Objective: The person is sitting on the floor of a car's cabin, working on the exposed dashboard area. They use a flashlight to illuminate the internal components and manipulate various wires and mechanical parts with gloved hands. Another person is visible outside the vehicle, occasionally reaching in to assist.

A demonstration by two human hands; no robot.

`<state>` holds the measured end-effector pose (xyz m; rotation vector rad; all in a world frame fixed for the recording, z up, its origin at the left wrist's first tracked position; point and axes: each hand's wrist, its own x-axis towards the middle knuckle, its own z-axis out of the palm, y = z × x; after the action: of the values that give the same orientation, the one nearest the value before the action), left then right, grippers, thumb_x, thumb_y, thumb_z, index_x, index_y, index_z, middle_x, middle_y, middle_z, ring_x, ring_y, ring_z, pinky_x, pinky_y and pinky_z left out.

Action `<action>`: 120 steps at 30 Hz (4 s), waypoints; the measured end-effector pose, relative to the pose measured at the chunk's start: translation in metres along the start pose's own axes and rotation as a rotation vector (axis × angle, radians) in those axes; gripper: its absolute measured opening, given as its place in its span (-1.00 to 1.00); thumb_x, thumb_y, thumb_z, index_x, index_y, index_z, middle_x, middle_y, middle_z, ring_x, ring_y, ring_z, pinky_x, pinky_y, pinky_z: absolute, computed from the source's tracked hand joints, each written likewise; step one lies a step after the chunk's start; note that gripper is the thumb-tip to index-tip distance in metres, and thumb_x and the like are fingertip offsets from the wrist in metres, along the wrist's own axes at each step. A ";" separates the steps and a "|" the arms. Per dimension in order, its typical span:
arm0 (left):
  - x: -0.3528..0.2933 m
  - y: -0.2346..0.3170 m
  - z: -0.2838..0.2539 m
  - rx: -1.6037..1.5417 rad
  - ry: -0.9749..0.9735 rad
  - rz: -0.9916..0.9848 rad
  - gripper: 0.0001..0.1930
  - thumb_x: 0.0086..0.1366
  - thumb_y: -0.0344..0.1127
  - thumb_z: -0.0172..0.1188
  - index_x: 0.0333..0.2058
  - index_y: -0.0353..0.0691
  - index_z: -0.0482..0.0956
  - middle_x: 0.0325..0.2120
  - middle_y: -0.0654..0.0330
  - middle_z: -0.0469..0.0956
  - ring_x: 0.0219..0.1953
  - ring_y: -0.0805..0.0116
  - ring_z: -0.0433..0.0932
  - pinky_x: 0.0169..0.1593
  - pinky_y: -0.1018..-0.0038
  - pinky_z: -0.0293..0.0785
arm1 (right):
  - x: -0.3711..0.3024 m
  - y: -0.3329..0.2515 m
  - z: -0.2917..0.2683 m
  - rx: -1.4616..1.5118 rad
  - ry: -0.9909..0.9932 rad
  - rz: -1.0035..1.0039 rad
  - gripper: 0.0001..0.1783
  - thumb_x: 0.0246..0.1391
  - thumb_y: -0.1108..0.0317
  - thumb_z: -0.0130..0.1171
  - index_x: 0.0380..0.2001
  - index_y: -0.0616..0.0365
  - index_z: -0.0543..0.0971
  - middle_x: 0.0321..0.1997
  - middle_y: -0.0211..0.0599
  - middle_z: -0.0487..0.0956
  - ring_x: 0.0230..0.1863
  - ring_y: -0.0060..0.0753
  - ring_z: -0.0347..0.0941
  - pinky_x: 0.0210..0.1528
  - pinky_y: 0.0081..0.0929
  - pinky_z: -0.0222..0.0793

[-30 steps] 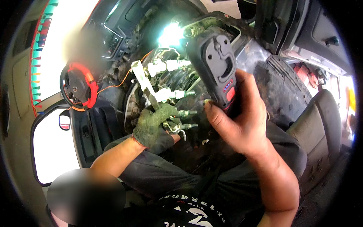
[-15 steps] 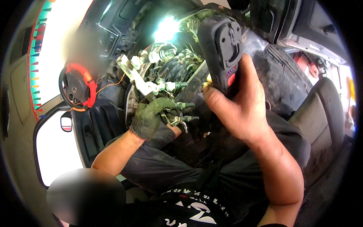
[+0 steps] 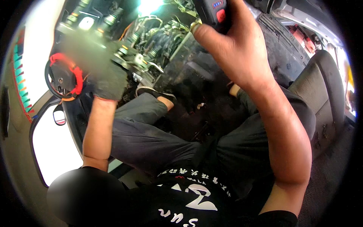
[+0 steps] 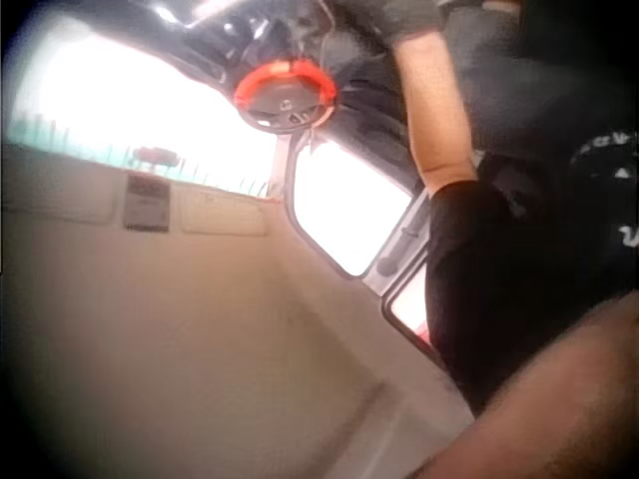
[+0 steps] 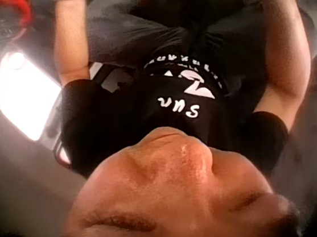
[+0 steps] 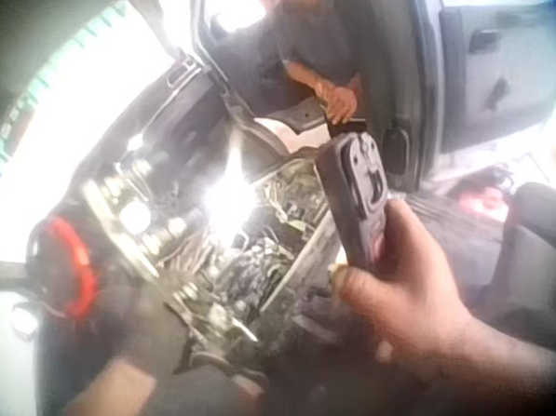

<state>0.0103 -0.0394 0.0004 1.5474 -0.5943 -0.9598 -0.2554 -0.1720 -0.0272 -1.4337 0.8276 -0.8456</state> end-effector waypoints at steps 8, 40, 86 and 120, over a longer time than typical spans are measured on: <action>0.004 0.012 -0.009 -0.179 0.079 0.027 -0.71 0.29 -0.28 0.15 -0.14 -0.41 0.54 -0.30 -0.03 0.54 -0.32 0.11 0.62 -0.20 0.24 0.66 | 0.006 -0.009 0.010 0.102 0.119 0.021 -0.56 0.02 0.40 0.22 -0.02 0.23 0.39 -0.43 -0.36 0.45 -0.54 -0.59 0.38 -0.55 -0.62 0.30; -0.025 0.050 -0.036 -0.439 0.221 -0.078 -0.81 0.37 -0.24 0.07 -0.21 -0.23 0.39 -0.57 0.13 0.42 -0.62 0.36 0.40 -0.61 0.50 0.26 | 0.006 0.009 0.025 -0.137 0.067 0.116 -0.82 0.15 0.36 0.15 -0.22 0.17 0.42 -0.61 -0.43 0.40 -0.66 -0.64 0.31 -0.50 -0.61 0.33; -0.045 0.049 -0.021 -0.162 0.167 -0.032 -0.74 0.34 -0.11 0.14 -0.19 -0.17 0.57 -0.64 0.38 0.37 -0.71 0.61 0.21 -0.68 0.63 0.03 | -0.154 0.133 -0.250 -0.893 0.554 0.203 -0.46 -0.11 0.29 0.33 0.02 0.09 0.51 -0.07 -0.02 0.52 -0.04 0.09 0.47 0.00 -0.10 0.40; -0.061 0.068 -0.006 -0.629 -0.324 -0.024 -0.68 0.45 -0.02 -0.08 -0.22 -0.14 0.47 -0.66 0.31 0.36 -0.72 0.48 0.31 -0.64 0.56 0.27 | -0.024 -0.062 0.073 0.257 -0.512 0.121 -0.40 0.22 0.08 0.19 0.20 0.24 0.40 -0.03 -0.21 0.55 -0.03 -0.39 0.47 -0.03 -0.40 0.44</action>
<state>-0.0086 -0.0009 0.0816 0.8485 -0.4351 -1.2802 -0.2025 -0.1145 0.0333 -1.2758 0.3943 -0.4407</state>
